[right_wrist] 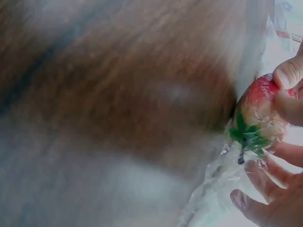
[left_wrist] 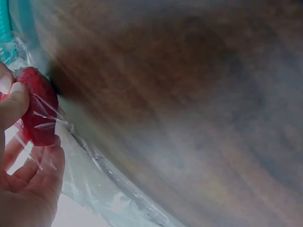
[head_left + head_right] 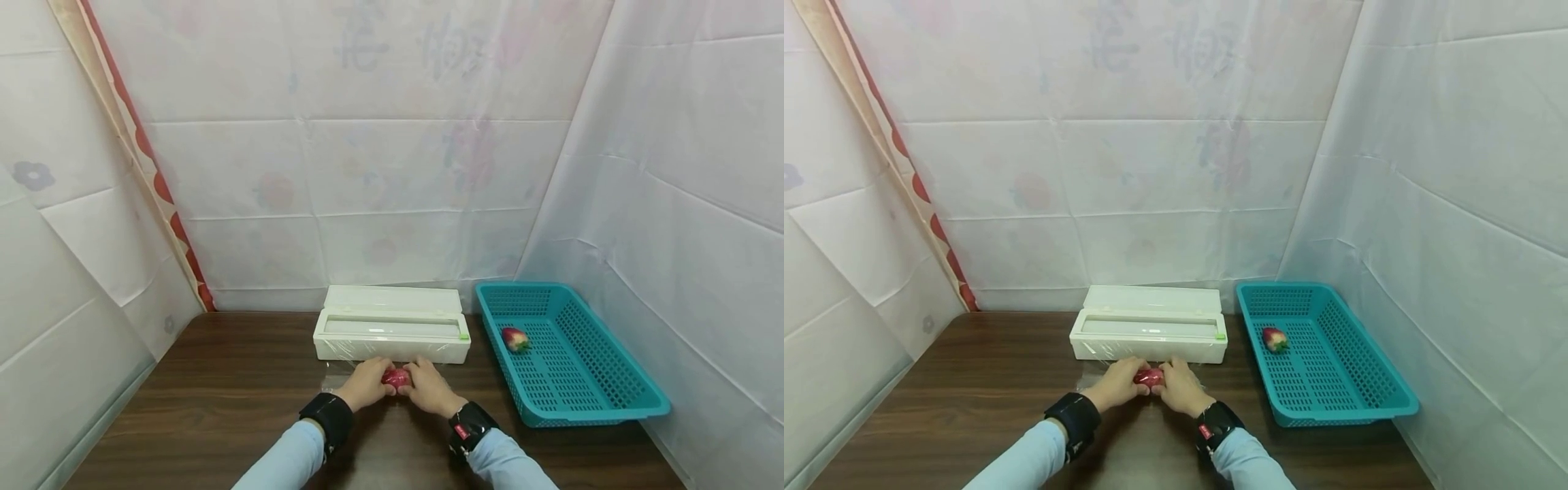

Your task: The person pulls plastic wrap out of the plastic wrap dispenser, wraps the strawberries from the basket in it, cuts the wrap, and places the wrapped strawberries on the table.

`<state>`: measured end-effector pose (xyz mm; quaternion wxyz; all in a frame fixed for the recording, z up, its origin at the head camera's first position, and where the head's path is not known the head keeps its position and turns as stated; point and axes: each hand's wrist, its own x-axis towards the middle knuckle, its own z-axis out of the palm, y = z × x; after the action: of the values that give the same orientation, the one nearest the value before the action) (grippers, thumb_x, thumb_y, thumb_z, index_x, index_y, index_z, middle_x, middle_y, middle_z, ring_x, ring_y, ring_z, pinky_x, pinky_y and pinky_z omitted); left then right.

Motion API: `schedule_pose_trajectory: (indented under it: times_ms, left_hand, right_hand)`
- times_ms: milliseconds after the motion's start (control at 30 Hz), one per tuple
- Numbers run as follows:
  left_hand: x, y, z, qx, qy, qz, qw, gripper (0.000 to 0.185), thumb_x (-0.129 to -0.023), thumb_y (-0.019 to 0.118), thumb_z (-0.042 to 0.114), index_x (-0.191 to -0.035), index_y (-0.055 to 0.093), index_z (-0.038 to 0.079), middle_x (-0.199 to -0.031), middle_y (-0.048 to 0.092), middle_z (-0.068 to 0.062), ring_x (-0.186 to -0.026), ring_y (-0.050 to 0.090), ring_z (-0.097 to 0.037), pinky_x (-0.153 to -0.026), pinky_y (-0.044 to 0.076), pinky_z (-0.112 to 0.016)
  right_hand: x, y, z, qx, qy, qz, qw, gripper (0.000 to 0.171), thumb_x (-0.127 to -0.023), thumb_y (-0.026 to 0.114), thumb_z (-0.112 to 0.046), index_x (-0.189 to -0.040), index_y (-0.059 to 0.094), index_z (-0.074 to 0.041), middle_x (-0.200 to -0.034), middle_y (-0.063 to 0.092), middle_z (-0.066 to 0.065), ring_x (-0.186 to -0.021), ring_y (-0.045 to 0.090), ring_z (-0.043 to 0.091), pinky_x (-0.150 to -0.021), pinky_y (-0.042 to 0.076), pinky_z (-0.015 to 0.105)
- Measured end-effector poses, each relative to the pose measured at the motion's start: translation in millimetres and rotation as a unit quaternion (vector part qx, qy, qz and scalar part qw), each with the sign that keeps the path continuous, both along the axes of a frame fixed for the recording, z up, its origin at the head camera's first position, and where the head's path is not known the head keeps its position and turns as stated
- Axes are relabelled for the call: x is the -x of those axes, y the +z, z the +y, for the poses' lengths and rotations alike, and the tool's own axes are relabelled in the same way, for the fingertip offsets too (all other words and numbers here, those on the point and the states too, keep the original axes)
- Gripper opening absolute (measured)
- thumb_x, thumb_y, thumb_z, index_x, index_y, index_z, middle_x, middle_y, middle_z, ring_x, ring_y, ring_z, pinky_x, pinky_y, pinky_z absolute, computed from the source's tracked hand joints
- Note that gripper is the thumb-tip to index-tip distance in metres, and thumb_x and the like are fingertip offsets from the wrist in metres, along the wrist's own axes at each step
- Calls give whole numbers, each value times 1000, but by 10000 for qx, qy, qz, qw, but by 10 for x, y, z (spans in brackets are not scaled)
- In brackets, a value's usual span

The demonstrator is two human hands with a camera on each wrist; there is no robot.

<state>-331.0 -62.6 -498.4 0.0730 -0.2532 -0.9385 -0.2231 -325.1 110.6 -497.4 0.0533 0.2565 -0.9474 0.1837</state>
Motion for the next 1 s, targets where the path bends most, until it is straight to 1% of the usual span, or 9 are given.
schedule_pose_trajectory:
  times_ms: [133, 200, 300, 400, 533, 633, 800, 900, 1000]
  left_hand:
    - [40, 23, -11, 68, 56, -148, 9999, 29, -73, 75, 24, -94, 64, 7, -84, 60, -1, -76, 55, -15, -66, 44, -30]
    - [55, 27, -14, 65, 76, -214, 9997, 29, -73, 74, 24, -94, 65, 6, -84, 61, -1, -76, 55, -15, -66, 44, -30]
    - [62, 43, -18, 31, 14, -281, 9996, 28, -75, 73, 23, -95, 65, 5, -85, 60, -3, -77, 55, -15, -67, 45, -31]
    - [62, 46, -18, 29, -76, -257, 9996, 27, -78, 71, 21, -98, 66, 3, -88, 56, -5, -78, 54, -17, -70, 46, -33]
    - [64, 47, -22, 95, -136, -144, 9998, 27, -81, 67, 20, -101, 66, 2, -91, 53, -6, -79, 54, -17, -72, 46, -34]
    - [75, 47, -34, 141, -151, -71, 9998, 27, -82, 66, 19, -103, 66, 1, -91, 54, -7, -80, 54, -18, -72, 46, -34]
    - [110, 35, -40, 117, -197, -23, 9997, 30, -83, 64, 19, -105, 66, -1, -91, 56, -10, -83, 56, -21, -74, 47, -36]
    - [134, 14, -34, 6, -136, -35, 9999, 29, -82, 66, 18, -103, 63, -2, -91, 57, -10, -85, 57, -23, -75, 47, -37]
    - [158, -9, -23, -229, -30, -75, 9997, 22, -81, 67, 16, -94, 59, 1, -86, 56, -7, -81, 56, -21, -72, 46, -37]
  right_hand:
    - [26, 6, -9, -185, 93, 357, 9991, 53, -69, 78, -33, -111, 60, -6, -102, 57, 3, -95, 52, 19, -75, 47, 33]
    - [38, -3, -14, -171, 94, 427, 9989, 54, -66, 80, -30, -109, 57, -9, -102, 59, 3, -95, 54, 20, -76, 47, 34]
    - [48, -19, -20, -81, 47, 478, 9988, 48, -66, 81, -27, -103, 53, -13, -97, 60, 2, -92, 55, 19, -73, 47, 32]
    - [58, -29, -24, -113, -66, 581, 9982, 42, -67, 80, -28, -97, 54, -13, -90, 59, 0, -86, 55, 16, -68, 45, 29]
    - [77, -30, -30, -209, -145, 731, 9970, 39, -70, 77, -30, -97, 58, -11, -89, 60, 0, -84, 55, 16, -67, 45, 29]
    - [85, -24, -38, -279, -144, 739, 9968, 41, -69, 78, -31, -99, 59, -10, -92, 58, 1, -86, 55, 16, -69, 47, 30]
    - [100, -11, -42, -294, -114, 789, 9964, 50, -62, 83, -31, -101, 61, -9, -95, 54, 1, -87, 54, 17, -70, 48, 30]
    - [124, -12, -38, -259, -76, 948, 9951, 47, -62, 83, -29, -98, 62, -8, -92, 54, 1, -85, 54, 17, -69, 47, 30]
    - [145, -33, -30, -181, -12, 1103, 9937, 44, -63, 82, -27, -93, 58, -8, -88, 54, 2, -83, 54, 18, -69, 46, 30]
